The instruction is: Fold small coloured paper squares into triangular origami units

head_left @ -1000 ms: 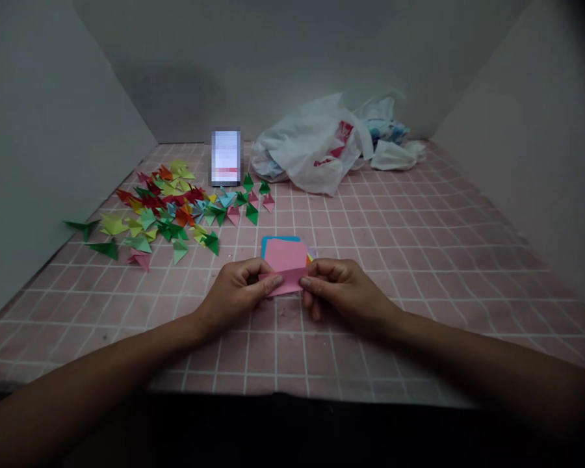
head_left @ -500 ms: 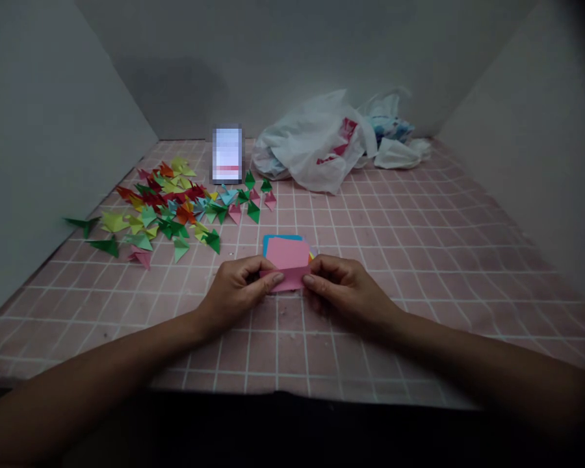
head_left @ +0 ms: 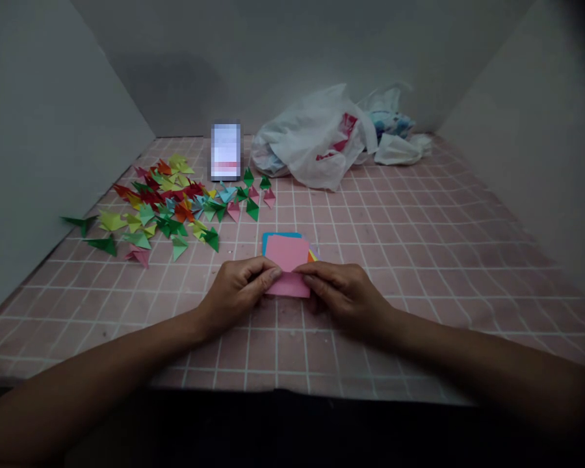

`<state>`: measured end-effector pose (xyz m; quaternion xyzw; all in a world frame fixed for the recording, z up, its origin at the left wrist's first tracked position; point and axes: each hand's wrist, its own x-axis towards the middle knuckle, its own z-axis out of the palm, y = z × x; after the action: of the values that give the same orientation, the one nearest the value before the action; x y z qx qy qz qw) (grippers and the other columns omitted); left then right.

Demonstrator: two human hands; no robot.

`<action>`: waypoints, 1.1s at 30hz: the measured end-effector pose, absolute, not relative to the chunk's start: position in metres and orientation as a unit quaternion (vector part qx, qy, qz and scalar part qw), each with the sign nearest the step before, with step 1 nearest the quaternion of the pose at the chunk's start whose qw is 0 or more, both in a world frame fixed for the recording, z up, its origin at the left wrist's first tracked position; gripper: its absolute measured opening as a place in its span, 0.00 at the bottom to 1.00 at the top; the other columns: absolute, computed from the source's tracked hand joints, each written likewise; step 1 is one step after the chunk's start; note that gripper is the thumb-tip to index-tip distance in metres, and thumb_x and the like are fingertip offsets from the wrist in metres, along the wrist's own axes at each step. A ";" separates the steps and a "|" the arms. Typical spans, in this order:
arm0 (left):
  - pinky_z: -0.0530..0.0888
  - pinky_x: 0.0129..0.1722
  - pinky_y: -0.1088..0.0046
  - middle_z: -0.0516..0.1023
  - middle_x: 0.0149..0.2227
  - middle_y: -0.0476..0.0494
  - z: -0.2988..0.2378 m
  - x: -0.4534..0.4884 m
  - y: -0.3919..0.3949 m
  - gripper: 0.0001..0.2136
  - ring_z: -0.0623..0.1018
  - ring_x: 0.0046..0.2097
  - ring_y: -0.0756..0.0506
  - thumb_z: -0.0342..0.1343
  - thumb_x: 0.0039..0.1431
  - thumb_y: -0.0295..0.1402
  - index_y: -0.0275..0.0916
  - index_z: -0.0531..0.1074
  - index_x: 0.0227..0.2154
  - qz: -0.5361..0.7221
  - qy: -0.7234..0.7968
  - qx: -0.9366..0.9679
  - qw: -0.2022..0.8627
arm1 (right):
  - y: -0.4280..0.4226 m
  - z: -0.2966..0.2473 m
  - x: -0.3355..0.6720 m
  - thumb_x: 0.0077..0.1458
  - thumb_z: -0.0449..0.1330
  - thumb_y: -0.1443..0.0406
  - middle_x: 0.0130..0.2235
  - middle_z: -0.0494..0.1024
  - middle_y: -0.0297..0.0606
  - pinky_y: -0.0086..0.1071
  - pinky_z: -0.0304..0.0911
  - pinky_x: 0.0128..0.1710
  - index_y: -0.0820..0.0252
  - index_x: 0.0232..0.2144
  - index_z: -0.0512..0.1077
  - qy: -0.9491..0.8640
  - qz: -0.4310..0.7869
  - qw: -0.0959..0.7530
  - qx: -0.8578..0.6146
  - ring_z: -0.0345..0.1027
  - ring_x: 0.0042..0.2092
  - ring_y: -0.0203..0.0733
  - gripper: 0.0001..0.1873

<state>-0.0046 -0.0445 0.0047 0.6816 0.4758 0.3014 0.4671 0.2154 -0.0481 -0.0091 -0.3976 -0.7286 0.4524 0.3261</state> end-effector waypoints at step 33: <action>0.65 0.30 0.76 0.73 0.27 0.50 0.005 -0.002 -0.039 0.09 0.69 0.29 0.52 0.60 0.56 0.37 0.35 0.76 0.29 0.286 0.452 0.627 0.567 | -0.045 -0.009 0.214 0.62 0.58 0.63 0.23 0.68 0.29 0.30 0.57 0.26 0.57 0.29 0.69 -0.657 0.533 0.328 -0.421 0.61 0.23 0.33 0.08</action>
<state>-0.0019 -0.0387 0.0046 0.6268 0.4519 0.2857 0.5668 0.2137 -0.0453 -0.0085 -0.4208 -0.6565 0.5330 0.3283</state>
